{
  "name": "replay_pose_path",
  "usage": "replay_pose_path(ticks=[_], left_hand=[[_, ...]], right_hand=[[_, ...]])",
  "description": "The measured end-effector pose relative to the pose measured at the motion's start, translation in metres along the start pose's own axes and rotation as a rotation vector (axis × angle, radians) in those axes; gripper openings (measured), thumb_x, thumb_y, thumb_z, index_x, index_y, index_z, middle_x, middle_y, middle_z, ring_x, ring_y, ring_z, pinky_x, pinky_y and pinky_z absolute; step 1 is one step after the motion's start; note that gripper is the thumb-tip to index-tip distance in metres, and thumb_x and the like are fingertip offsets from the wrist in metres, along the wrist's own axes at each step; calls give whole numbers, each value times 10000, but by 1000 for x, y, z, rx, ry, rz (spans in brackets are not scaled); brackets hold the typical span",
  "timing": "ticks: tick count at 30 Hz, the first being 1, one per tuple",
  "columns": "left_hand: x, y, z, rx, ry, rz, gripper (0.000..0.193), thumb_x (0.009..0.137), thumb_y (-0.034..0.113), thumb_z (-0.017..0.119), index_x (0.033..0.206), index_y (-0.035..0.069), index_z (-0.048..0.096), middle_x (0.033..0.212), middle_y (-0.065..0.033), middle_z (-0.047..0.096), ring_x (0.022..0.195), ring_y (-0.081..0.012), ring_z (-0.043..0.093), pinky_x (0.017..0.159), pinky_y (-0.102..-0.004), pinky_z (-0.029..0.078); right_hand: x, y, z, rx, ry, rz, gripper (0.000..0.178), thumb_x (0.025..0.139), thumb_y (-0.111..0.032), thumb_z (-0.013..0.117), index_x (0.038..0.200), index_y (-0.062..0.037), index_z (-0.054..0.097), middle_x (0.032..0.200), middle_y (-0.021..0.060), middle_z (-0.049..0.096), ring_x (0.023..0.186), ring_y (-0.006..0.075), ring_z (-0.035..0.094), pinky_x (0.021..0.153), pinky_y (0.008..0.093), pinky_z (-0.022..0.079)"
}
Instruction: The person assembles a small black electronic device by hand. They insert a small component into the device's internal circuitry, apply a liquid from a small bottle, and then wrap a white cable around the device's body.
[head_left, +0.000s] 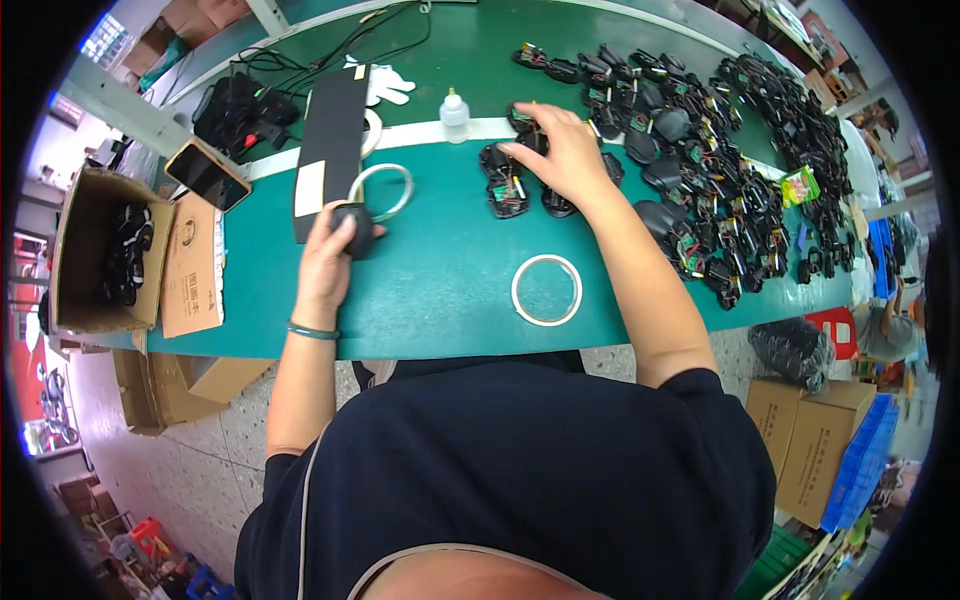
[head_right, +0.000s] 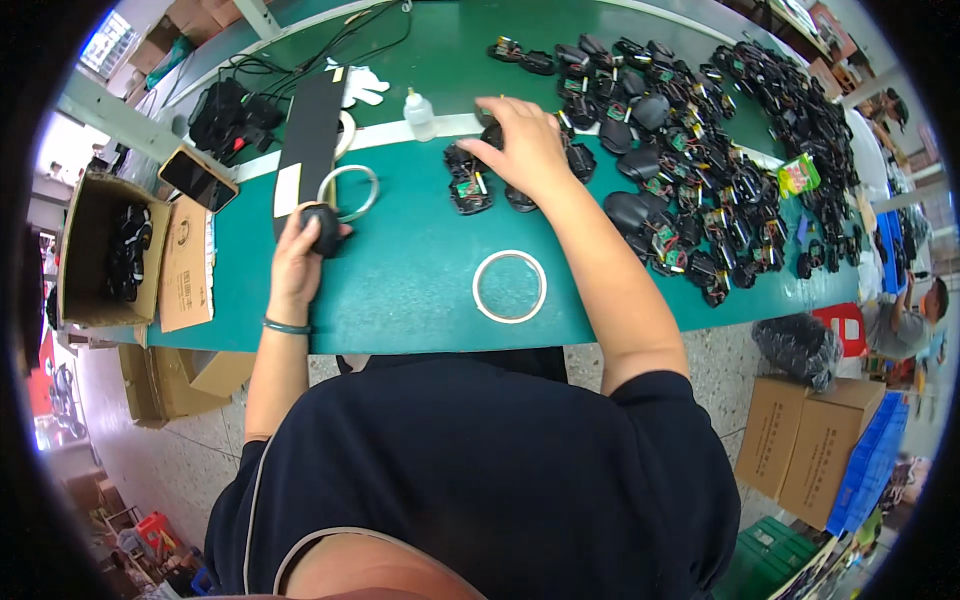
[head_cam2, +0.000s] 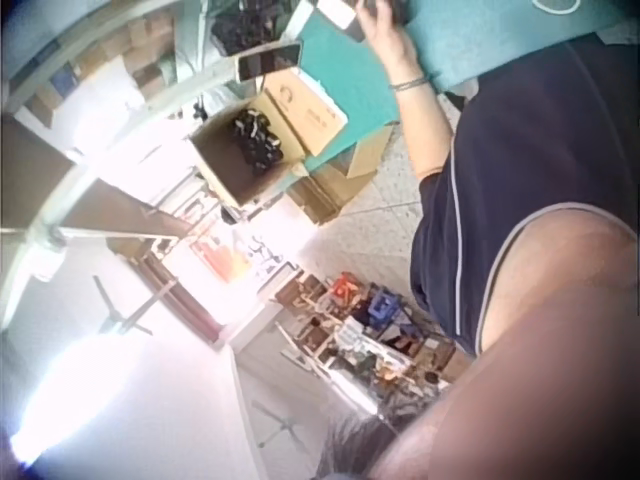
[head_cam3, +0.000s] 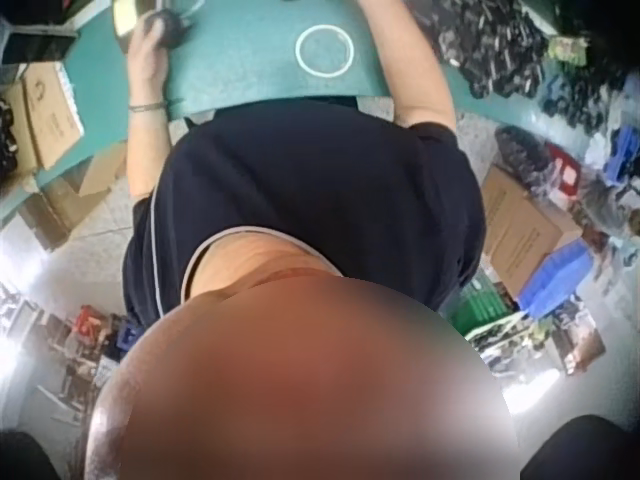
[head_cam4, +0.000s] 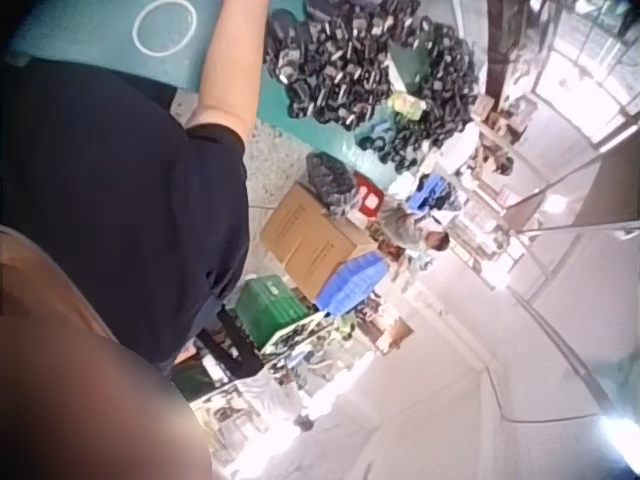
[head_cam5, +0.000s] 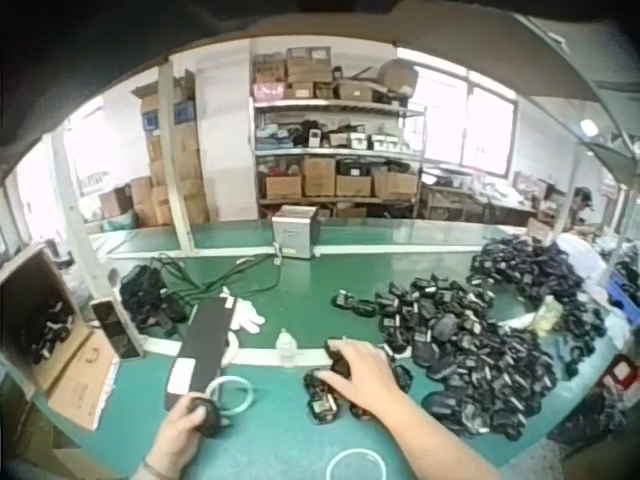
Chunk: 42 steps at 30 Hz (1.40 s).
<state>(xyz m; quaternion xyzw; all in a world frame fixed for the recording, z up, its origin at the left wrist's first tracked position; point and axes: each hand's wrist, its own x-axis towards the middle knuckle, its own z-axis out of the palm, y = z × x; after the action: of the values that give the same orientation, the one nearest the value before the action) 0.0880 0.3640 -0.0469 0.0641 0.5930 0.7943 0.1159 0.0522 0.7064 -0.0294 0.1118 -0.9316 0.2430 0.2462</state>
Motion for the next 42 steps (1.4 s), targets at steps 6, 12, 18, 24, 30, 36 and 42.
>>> replay_pose_path(ticks=[6,12,18,24,30,36,42], left_hand=[[-13,17,4,-70,-112,90,358,910,232,567,1172,-2,497,1131,-146,528,940,-266,591,896,-364,448],[-30,31,72,-92,-345,44,478,799,359,686,1078,14,507,1059,-139,484,880,-278,597,797,-339,467],[-25,31,118,-189,-646,-38,472,778,357,708,1021,10,500,1020,-164,486,807,-299,629,696,-341,501],[-24,29,135,-182,-707,-141,468,769,364,701,1001,8,505,988,-162,490,771,-276,609,647,-322,501],[-29,32,115,-123,-696,-145,410,792,290,671,1042,1,523,1024,-143,504,868,-217,552,708,-312,506],[-39,27,98,-133,-662,-146,384,804,254,659,1063,0,531,1039,-131,521,927,-197,538,769,-286,481],[-41,27,94,-184,-625,-190,396,794,254,663,1061,-8,531,1047,-141,523,919,-204,553,729,-307,516]], right_hand=[[-49,10,-13,-132,-122,-7,637,768,-544,665,1257,-144,577,1268,167,547,1227,355,464,1029,480,325],[-55,-7,-16,78,-145,-17,481,811,-417,680,1196,-135,624,1254,165,571,1177,334,522,1003,452,380],[-82,-42,-99,1140,-96,318,296,906,-145,610,1165,-2,612,1125,97,639,1040,151,593,902,288,461],[-117,-54,-113,888,-121,135,309,838,19,634,1142,51,590,1018,118,657,899,152,629,810,275,488],[-111,-76,-101,879,-48,21,296,752,29,700,1039,4,633,843,61,684,693,94,636,624,224,497],[-98,-90,-104,722,-238,8,263,695,39,695,926,-14,582,758,51,647,655,97,617,626,223,455],[-96,-91,-97,703,-274,37,242,684,20,702,876,-28,563,678,33,630,638,89,602,600,221,442]])
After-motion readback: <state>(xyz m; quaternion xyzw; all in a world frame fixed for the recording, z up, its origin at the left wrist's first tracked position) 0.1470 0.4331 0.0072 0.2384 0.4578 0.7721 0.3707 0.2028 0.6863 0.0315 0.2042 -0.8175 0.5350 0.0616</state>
